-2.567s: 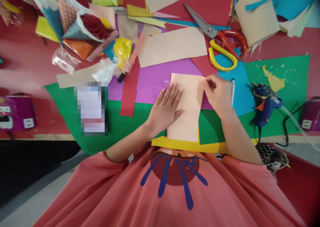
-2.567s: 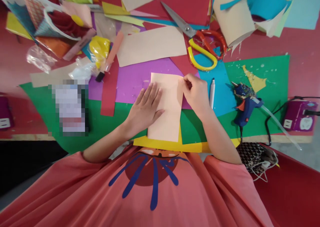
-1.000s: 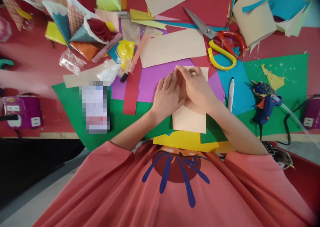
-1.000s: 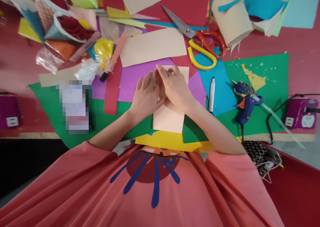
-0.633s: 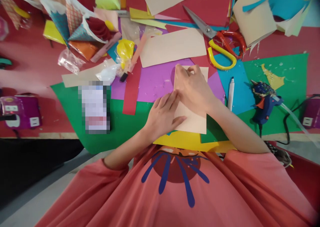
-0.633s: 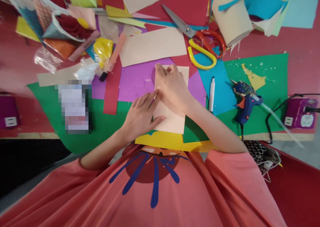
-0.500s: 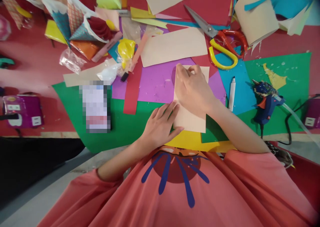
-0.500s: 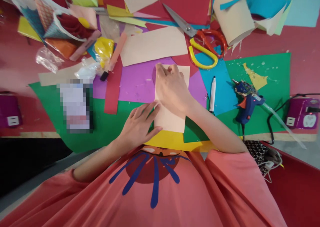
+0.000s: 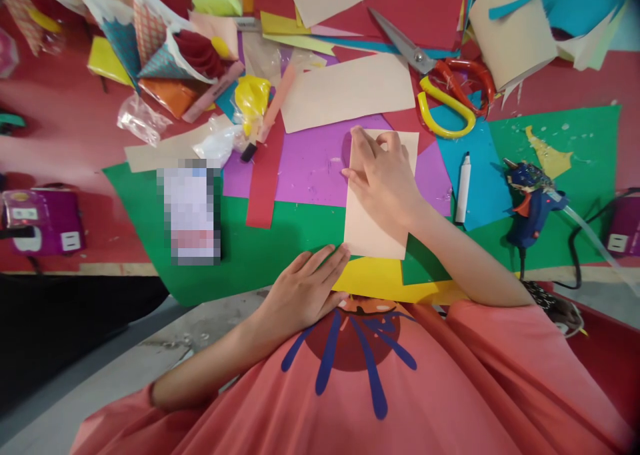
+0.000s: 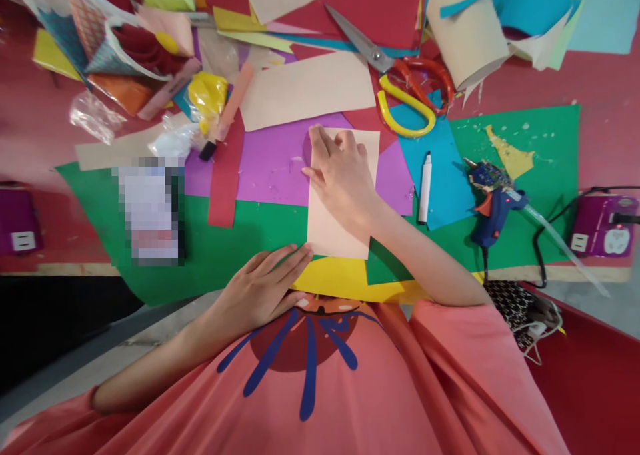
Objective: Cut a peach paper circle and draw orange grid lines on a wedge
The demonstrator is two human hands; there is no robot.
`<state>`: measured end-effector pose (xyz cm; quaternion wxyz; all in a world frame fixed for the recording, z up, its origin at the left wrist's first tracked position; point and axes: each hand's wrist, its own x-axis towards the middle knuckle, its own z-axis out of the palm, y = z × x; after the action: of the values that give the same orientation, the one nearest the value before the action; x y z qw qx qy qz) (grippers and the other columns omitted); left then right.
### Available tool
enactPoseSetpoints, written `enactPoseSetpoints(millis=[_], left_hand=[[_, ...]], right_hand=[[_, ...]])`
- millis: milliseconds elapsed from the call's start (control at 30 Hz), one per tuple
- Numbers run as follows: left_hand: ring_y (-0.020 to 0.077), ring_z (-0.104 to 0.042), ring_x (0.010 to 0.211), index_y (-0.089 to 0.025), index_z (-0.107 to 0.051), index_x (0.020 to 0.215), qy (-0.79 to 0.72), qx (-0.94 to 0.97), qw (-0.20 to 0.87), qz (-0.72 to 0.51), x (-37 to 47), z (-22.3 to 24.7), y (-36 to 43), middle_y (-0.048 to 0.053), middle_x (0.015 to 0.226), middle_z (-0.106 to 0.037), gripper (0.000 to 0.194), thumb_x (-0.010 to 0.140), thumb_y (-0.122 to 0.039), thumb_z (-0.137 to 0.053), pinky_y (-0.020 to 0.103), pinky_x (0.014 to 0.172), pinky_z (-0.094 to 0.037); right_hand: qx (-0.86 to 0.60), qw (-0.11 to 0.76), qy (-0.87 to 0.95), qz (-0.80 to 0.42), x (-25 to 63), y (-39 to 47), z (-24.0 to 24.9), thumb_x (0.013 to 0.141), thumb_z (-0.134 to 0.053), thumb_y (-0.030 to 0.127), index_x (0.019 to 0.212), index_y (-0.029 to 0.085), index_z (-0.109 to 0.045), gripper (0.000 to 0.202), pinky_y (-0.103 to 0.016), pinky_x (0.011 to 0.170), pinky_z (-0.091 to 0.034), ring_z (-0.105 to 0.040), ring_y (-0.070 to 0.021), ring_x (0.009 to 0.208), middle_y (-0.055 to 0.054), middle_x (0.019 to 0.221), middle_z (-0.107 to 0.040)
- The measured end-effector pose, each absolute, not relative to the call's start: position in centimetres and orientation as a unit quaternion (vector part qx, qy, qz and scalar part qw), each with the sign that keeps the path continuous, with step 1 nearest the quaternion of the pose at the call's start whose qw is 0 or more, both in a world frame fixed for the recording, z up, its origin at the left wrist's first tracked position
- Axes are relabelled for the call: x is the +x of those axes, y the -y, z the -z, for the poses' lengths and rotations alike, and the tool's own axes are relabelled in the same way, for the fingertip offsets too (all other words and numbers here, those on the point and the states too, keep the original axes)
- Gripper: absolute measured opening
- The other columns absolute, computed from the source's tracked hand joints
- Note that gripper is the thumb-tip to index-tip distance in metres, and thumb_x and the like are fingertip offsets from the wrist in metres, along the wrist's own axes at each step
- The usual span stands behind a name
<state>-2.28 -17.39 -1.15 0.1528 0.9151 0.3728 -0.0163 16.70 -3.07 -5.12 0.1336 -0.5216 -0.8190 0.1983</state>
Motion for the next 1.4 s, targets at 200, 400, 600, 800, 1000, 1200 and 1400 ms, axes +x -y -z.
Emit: enactPoseSetpoints(millis=[200,400,600,800,1000,1200,1400], left_hand=[[0.0245,-0.053,0.13,-0.017,-0.054,0.137,-0.377,0.912,0.154,0.043,-2.6,1.2,17.8,0.005,0.146,-0.05,0.043,0.1,-0.036,-0.041,0.037,0.097,-0.048],[0.0269,-0.051,0.131,-0.017,-0.054,0.137,-0.38,0.916,0.124,0.032,-2.7,1.7,18.0,0.003,0.146,-0.05,0.045,0.1,-0.039,-0.041,0.043,0.098,-0.049],[0.0273,-0.056,0.124,-0.014,-0.061,0.127,-0.385,0.907,0.171,-0.023,-2.7,1.9,17.4,0.007,0.135,-0.062,0.036,0.1,-0.026,-0.04,0.042,0.096,-0.051],[0.0264,-0.054,0.127,-0.01,-0.054,0.127,-0.459,0.843,0.253,-0.117,-1.5,2.5,15.6,0.021,0.141,-0.051,0.037,0.1,-0.032,-0.04,0.043,0.101,-0.051],[0.0265,-0.051,0.131,-0.013,-0.044,0.135,-0.485,0.796,0.31,-0.186,0.4,3.4,13.9,0.019,0.138,-0.054,0.043,0.101,-0.038,-0.038,0.045,0.106,-0.047],[0.0242,-0.066,0.101,-0.02,-0.037,0.142,-0.496,0.693,0.464,-0.241,0.8,2.8,12.4,0.015,0.132,-0.06,0.062,0.096,-0.062,-0.034,0.04,0.085,-0.054],[0.0283,-0.066,0.104,-0.023,-0.037,0.144,-0.465,0.562,0.617,-0.294,0.6,2.0,12.2,0.012,0.122,-0.067,0.078,0.086,-0.075,-0.04,0.04,0.084,-0.054]], right_hand=[[-0.522,0.146,0.809,-0.226,17.0,2.7,4.8,0.097,-0.043,0.031,0.141,0.02,-0.037,0.045,-0.061,0.1,-0.041,-0.044,-0.0367,0.126,-0.016,0.138,-0.051],[-0.547,0.238,0.751,-0.283,21.3,3.2,2.6,0.098,-0.039,0.025,0.127,0.028,-0.052,0.032,-0.047,0.097,-0.05,-0.057,-0.0267,0.12,-0.009,0.129,-0.061],[-0.637,0.247,0.678,-0.273,24.8,8.4,1.6,0.099,-0.04,0.035,0.12,0.025,-0.059,0.03,-0.05,0.096,-0.05,-0.063,-0.0269,0.112,-0.01,0.117,-0.069],[-0.635,0.242,0.657,-0.326,23.8,12.4,1.8,0.098,-0.043,0.038,0.121,0.026,-0.06,0.03,-0.05,0.099,-0.049,-0.059,-0.0271,0.118,-0.01,0.122,-0.067],[-0.636,0.294,0.639,-0.317,22.9,13.7,1.2,0.096,-0.049,0.033,0.123,0.028,-0.059,0.029,-0.047,0.098,-0.051,-0.06,-0.0248,0.117,-0.008,0.125,-0.066],[-0.61,0.372,0.653,-0.251,21.7,14.0,0.5,0.097,-0.048,0.023,0.121,0.027,-0.06,0.028,-0.042,0.096,-0.052,-0.061,-0.0221,0.114,-0.005,0.119,-0.068],[-0.467,0.304,0.77,-0.312,19.4,12.7,1.1,0.098,-0.045,0.023,0.131,0.024,-0.052,0.034,-0.045,0.108,-0.046,-0.05,-0.0226,0.132,-0.008,0.137,-0.059]])
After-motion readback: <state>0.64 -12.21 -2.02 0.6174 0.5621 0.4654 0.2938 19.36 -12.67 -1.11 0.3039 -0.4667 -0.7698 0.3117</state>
